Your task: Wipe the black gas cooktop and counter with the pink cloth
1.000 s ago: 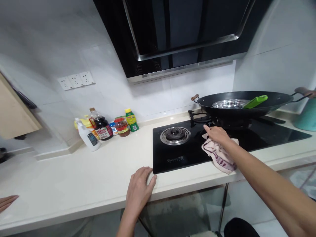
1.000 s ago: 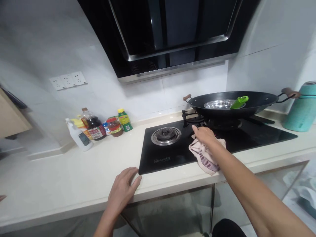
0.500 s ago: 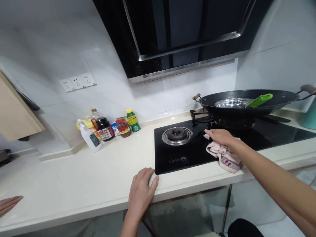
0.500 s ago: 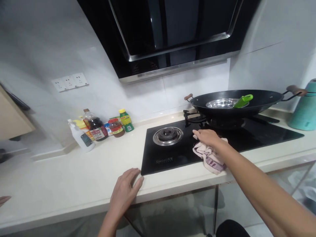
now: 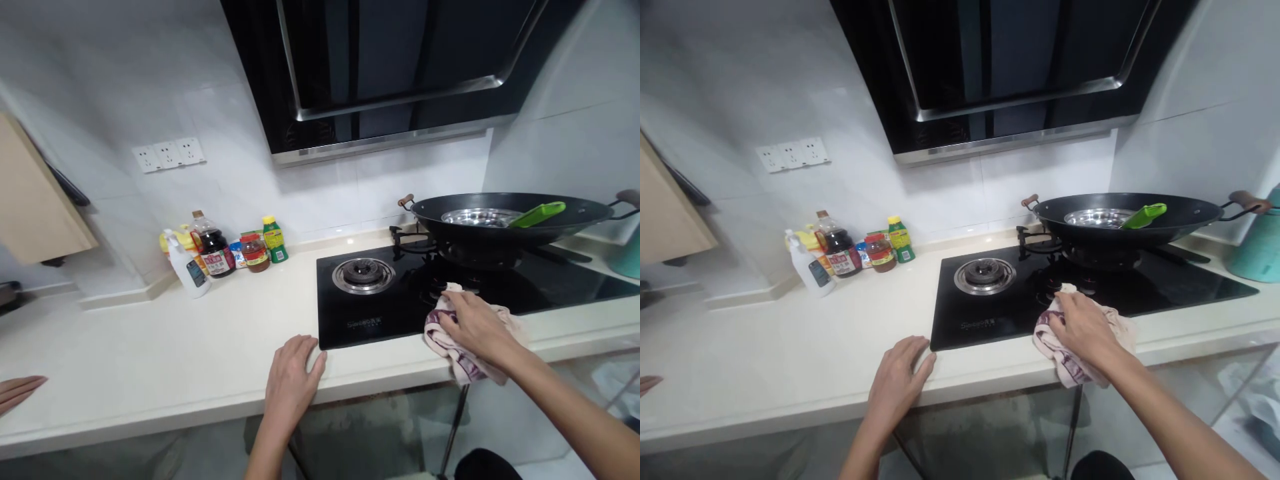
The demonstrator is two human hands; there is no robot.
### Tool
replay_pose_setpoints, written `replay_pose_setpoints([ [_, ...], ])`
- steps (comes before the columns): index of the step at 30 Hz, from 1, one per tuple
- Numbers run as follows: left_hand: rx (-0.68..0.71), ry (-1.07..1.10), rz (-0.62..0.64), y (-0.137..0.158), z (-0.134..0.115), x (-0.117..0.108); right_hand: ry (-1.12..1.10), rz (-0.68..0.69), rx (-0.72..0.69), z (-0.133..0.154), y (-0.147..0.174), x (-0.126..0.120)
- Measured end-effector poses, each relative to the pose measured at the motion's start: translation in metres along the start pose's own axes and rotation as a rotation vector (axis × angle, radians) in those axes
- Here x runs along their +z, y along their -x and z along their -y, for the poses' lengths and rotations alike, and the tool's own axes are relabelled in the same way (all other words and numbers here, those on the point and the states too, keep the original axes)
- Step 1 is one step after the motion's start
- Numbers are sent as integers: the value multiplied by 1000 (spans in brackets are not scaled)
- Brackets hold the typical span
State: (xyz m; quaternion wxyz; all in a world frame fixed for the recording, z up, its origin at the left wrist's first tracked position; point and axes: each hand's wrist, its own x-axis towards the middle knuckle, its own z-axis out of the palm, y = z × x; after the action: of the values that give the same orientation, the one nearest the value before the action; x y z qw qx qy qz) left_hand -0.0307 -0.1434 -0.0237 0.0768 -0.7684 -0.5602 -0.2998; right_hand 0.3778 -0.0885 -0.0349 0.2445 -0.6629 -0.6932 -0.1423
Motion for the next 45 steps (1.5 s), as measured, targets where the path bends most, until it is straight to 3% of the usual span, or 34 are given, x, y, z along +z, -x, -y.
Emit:
replay_pose_setpoints([
  [8, -3, -7, 11, 1, -1, 0, -181, 44, -259, 53, 21, -10],
  [14, 0, -20, 0, 2, -1, -1, -249, 263, -358, 93, -25, -3],
  [20, -1, -25, 2, 2, 0, 0, -157, 277, -315, 90, -86, 17],
  [25, 12, -17, -11, 3, 0, 1, -52, 301, -61, 83, -109, 22],
  [28, 14, -16, -24, 3, -1, 2, -29, 342, 43, 90, -103, 21],
  [31, 12, -13, -35, 2, -3, 1, -40, 394, 24, 108, -87, 16],
  [34, 12, -9, -33, 1, -4, -1, -85, 436, -74, 136, -68, 8],
  [40, 16, -21, -25, 2, -3, -2, -258, 440, -412, 187, -34, -10],
  [42, 19, -31, -15, 2, 0, -1, -329, 436, -503, 187, -26, -14],
  [45, 20, -40, -5, 3, 4, 1, -407, 417, -529, 161, -17, -17],
])
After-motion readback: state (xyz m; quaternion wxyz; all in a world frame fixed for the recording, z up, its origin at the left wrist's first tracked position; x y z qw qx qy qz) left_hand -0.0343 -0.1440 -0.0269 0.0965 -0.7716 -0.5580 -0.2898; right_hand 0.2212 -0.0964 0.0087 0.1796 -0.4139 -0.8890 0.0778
